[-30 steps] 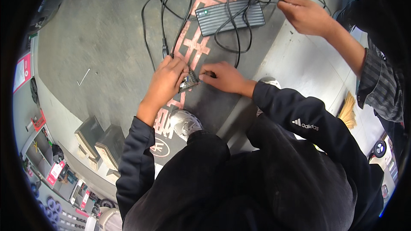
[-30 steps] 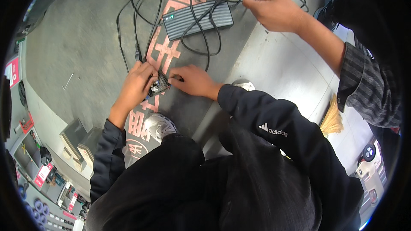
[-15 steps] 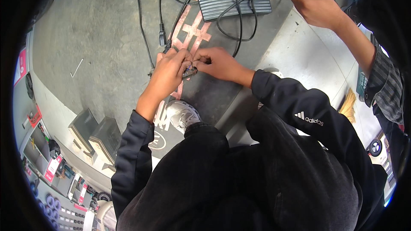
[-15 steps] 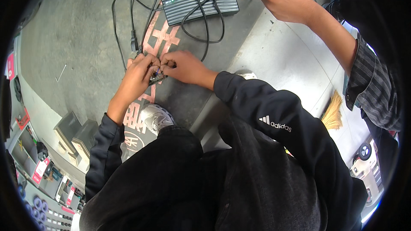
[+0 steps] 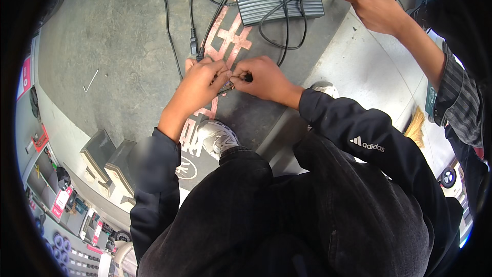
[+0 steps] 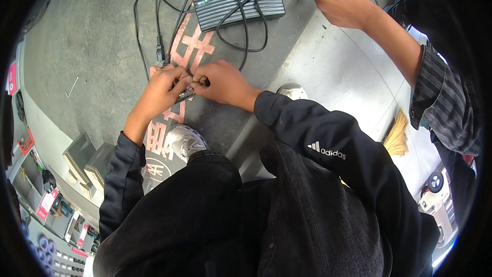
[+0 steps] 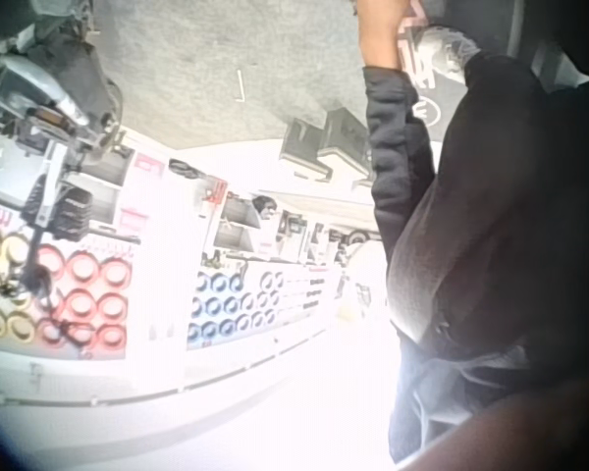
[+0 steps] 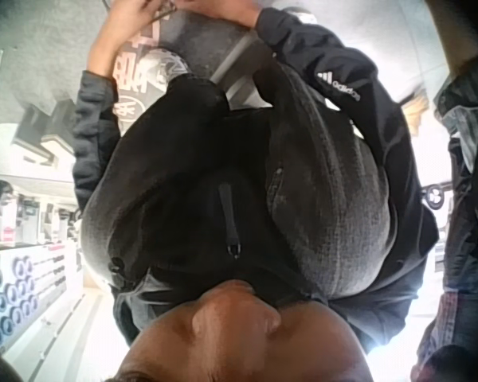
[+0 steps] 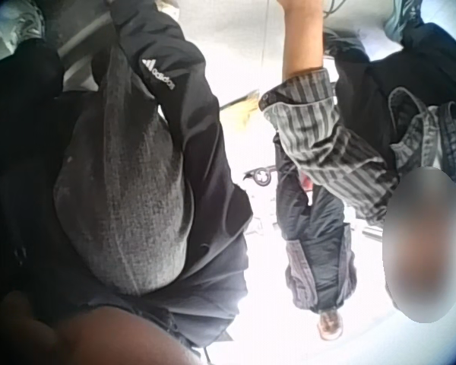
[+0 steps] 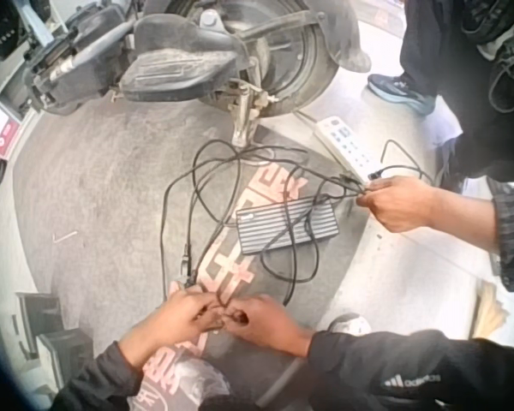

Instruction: The person uses scissors to cut a cable, then connects wires to a small electronic device on the floor. They plug the device into a power strip and adjust connections while seated.

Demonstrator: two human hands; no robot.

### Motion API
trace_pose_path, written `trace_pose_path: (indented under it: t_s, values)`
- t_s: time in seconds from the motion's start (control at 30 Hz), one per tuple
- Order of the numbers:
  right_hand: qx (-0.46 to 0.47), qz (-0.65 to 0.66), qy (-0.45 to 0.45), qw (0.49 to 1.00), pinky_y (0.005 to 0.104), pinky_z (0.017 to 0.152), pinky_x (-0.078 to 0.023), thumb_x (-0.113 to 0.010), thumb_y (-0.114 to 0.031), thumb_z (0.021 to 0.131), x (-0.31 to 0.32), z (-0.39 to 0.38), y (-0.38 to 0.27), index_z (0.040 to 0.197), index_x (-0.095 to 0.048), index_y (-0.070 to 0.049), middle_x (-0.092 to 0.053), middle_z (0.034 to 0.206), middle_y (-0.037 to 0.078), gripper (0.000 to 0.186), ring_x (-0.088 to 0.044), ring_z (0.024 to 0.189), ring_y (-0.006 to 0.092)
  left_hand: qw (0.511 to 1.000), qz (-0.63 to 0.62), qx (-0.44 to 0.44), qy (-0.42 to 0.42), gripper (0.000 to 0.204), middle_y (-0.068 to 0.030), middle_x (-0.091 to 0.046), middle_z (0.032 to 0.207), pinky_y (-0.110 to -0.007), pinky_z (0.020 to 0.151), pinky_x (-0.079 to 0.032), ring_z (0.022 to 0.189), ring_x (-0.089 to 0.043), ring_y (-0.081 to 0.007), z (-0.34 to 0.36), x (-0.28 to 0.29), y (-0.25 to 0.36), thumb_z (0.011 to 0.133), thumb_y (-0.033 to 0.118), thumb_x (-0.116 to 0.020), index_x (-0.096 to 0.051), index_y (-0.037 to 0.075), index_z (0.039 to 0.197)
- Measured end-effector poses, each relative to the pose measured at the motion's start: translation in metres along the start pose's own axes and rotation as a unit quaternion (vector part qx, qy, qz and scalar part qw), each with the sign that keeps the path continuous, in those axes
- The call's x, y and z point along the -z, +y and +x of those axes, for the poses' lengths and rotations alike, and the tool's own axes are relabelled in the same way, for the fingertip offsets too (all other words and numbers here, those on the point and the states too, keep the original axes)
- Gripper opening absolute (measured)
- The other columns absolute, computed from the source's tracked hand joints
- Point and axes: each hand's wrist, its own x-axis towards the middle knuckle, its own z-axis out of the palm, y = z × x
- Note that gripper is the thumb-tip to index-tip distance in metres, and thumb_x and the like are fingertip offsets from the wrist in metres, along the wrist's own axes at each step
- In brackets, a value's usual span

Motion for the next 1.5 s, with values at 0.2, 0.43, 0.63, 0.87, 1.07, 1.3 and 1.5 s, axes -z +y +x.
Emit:
trace_pose_path:
  t_s: [0.2,0.43,0.63,0.87,1.07,1.3,1.5]
  values:
    - [-0.007,0.046,0.031,0.998,0.0341,0.058,-0.046,-0.08,-0.013,0.088,-0.002,-0.001,0.005,0.093,-0.072,-0.001,-0.062,0.068,0.009,0.015,-0.053,0.058,0.0174,1.0,-0.011,0.012,-0.014,0.016,-0.0122,-0.067,0.086,-0.037,0.078,-0.044,0.086,-0.06,-0.0254,0.001,0.002,-0.003,0.106,0.015,-0.063,-0.069,0.0,0.102]
    - [-0.054,0.016,0.0,0.998,0.0354,0.058,-0.043,-0.079,-0.011,0.084,0.005,0.0,0.002,0.093,-0.073,-0.003,-0.056,0.064,0.007,0.013,-0.048,0.057,0.0153,0.989,-0.135,0.04,-0.044,0.016,-0.0041,-0.07,0.095,-0.032,0.085,-0.045,0.09,-0.06,-0.0175,-0.004,0.005,-0.004,0.096,0.0,-0.07,-0.071,0.004,0.111]
    - [-0.06,0.008,-0.012,0.998,0.0353,0.057,-0.04,-0.079,-0.01,0.085,0.002,0.002,0.0,0.093,-0.073,-0.003,-0.052,0.061,0.006,0.012,-0.045,0.057,0.0146,0.998,-0.055,0.02,-0.025,0.021,-0.0024,-0.07,0.094,-0.032,0.08,-0.047,0.091,-0.059,-0.0151,-0.006,0.005,0.001,0.089,-0.001,-0.079,-0.072,0.005,0.109]
    - [-0.059,0.04,-0.05,0.996,0.0347,0.058,-0.043,-0.078,-0.012,0.091,0.003,0.006,0.008,0.097,-0.076,-0.002,-0.061,0.066,0.007,0.011,-0.051,0.058,0.0124,0.987,-0.143,0.073,0.017,0.023,0.0026,-0.075,0.084,-0.034,0.082,-0.043,0.087,-0.06,-0.0187,-0.001,-0.004,-0.012,0.085,0.008,-0.087,-0.07,0.007,0.1]
    - [-0.035,0.04,-0.064,0.997,0.0338,0.063,-0.048,-0.078,-0.012,0.092,0.0,0.006,0.014,0.099,-0.076,-0.003,-0.069,0.074,0.008,0.012,-0.058,0.064,0.0141,0.986,-0.152,0.06,0.017,0.025,0.0028,-0.074,0.079,-0.033,0.08,-0.043,0.084,-0.059,-0.0188,0.001,-0.005,-0.01,0.084,0.008,-0.088,-0.068,0.007,0.099]
    - [0.021,0.016,-0.077,0.997,0.0366,0.066,-0.05,-0.078,-0.011,0.089,0.001,0.007,0.017,0.1,-0.076,-0.002,-0.069,0.081,0.01,0.014,-0.063,0.07,0.0228,0.993,-0.114,0.043,0.007,0.023,0.0049,-0.077,0.083,-0.035,0.087,-0.035,0.082,-0.057,-0.0178,0.0,-0.008,-0.013,0.086,0.014,-0.088,-0.072,0.012,0.102]
    - [0.047,0.011,-0.104,0.993,0.0394,0.071,-0.052,-0.076,-0.011,0.091,0.005,0.009,0.018,0.101,-0.076,-0.003,-0.07,0.087,0.011,0.013,-0.066,0.077,0.029,0.993,-0.112,0.042,0.014,0.019,0.0047,-0.077,0.083,-0.035,0.088,-0.034,0.081,-0.057,-0.0177,-0.001,-0.009,-0.014,0.087,0.014,-0.087,-0.074,0.012,0.101]
